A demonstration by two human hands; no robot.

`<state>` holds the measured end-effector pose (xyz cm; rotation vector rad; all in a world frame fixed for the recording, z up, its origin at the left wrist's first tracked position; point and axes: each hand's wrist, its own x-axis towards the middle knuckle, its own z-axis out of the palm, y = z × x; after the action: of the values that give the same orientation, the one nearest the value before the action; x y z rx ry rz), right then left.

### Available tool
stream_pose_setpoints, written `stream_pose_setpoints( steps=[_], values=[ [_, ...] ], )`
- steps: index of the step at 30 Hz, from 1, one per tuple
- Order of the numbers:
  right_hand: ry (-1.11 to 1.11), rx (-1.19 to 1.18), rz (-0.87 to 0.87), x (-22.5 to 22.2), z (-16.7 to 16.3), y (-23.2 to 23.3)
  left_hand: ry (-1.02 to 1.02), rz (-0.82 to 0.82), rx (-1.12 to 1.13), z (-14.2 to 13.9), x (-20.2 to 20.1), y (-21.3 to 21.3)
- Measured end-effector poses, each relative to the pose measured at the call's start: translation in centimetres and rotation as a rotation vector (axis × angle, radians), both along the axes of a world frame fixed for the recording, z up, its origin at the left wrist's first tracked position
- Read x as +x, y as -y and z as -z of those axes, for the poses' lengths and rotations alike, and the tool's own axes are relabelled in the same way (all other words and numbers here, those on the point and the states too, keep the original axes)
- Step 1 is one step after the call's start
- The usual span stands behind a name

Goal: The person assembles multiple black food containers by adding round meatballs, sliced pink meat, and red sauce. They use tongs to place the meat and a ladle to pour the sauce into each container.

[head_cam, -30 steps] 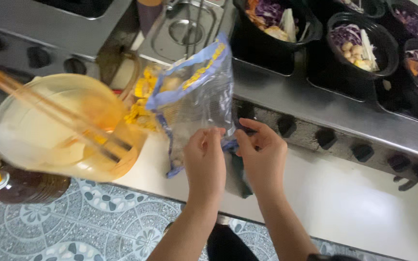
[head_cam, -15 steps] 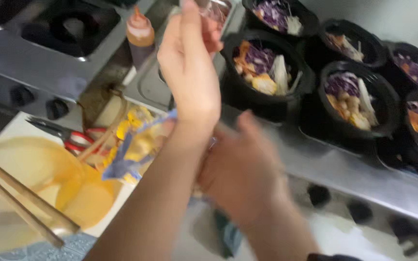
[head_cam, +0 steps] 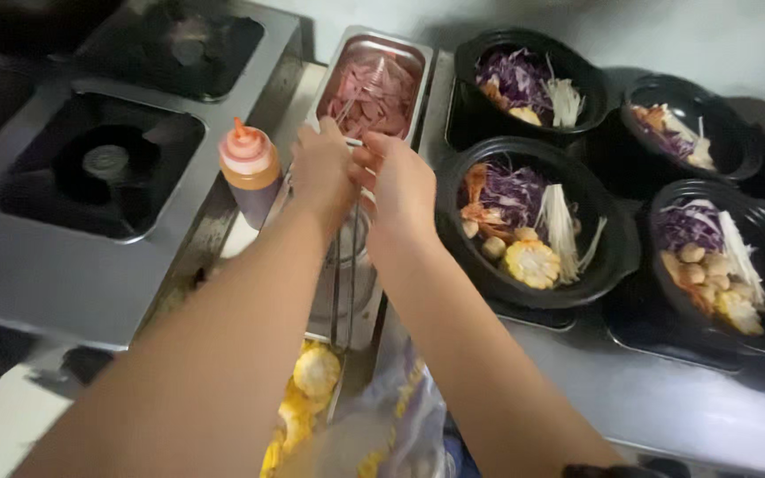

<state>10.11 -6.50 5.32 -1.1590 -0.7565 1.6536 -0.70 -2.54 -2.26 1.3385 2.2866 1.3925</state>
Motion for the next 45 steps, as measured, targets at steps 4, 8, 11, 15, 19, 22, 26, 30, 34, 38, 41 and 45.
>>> stream_pose_setpoints(
  steps=[4,8,11,15,19,22,26,30,34,38,41,45],
  values=[
    [0.061,0.056,0.014,-1.0,2.8,-1.8,-0.372,0.104,-0.233,3.8,-2.0,-2.1],
    [0.016,0.026,0.020,-1.6,3.5,-2.6,-0.429,0.106,-0.392,3.8,-2.4,-3.7],
    [-0.038,0.041,0.032,-1.1,3.5,-2.1,-0.186,0.161,-0.554,2.0,-2.1,-3.8],
    [0.047,0.107,0.015,-0.5,3.3,-1.3,-0.111,0.127,-0.408,-1.1,-1.7,-2.5],
    [0.018,0.168,0.038,-0.4,2.6,-1.4,-0.139,0.020,-0.200,-3.0,-0.4,-0.3],
    [0.182,0.373,0.079,0.2,2.3,-0.7,-0.148,0.011,0.028,-2.4,0.8,3.8],
    [0.480,0.468,-0.104,0.9,1.5,1.2,-0.415,0.107,-0.319,-0.5,3.6,11.7],
    [0.720,0.489,-0.386,0.6,0.7,2.6,0.141,-0.018,-0.045,0.8,7.6,18.0],
    [0.986,0.437,-0.601,0.8,1.3,4.0,0.239,-0.018,-0.222,1.9,9.5,21.3],
    [1.106,0.436,-0.669,0.7,3.2,4.9,0.215,-0.050,-0.209,3.2,10.6,22.3],
    [1.092,0.692,-0.628,0.7,5.3,5.3,0.246,-0.029,-0.272,3.4,10.6,22.6],
    [1.273,0.796,-0.613,0.3,7.2,4.2,0.107,0.063,-0.543,1.9,8.7,22.0]
  ],
)
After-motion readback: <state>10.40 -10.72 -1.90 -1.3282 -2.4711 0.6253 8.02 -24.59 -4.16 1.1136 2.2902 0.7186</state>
